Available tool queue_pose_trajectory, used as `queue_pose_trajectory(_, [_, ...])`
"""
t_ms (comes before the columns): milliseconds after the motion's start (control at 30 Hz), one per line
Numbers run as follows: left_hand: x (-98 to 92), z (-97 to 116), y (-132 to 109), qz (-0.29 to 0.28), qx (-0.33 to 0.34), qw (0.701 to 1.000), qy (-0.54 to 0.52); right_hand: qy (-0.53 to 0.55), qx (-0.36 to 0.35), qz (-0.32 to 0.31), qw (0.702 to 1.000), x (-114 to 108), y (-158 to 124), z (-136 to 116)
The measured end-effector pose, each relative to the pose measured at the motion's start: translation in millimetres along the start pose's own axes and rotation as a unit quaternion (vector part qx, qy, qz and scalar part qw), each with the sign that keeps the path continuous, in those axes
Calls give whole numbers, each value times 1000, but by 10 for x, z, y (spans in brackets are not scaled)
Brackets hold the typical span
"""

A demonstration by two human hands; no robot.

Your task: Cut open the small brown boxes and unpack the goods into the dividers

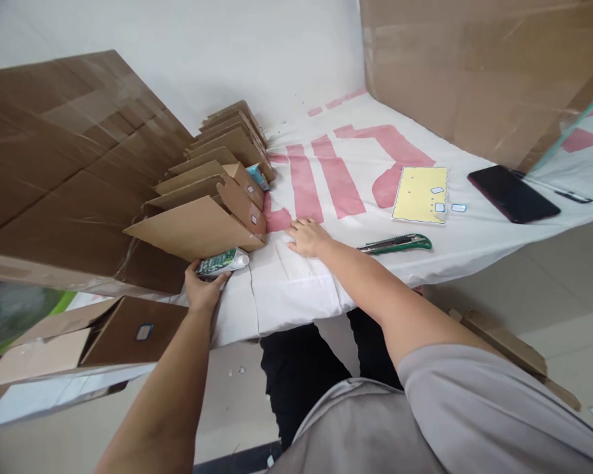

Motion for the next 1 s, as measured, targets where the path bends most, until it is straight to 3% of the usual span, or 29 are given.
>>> queue_pose_trajectory(533, [-17,53,-59,-13,5,1000,6,15,-9,20,1000,45,19,7])
queue_pose_trajectory(767, [-48,305,-149,-38,54,996,66,7,-12,29,999,62,20,5])
queue_pose_trajectory(900, [-266,670,-279,-110,119,982,100,13,-8,28,1000,52,16,4])
queue_pose_trajectory(1000, [-690,934,-276,-165,176,964,111,18,-8,28,999,46,13,1])
Point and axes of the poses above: each hand's wrist, its own y-axis towards the middle knuckle, its own x-axis out of the palm, z = x × y, the point moved 4 cm from there along y, towards the middle knuckle, and after that the axes turned 14 degrees about x, right-handed, at the moved point
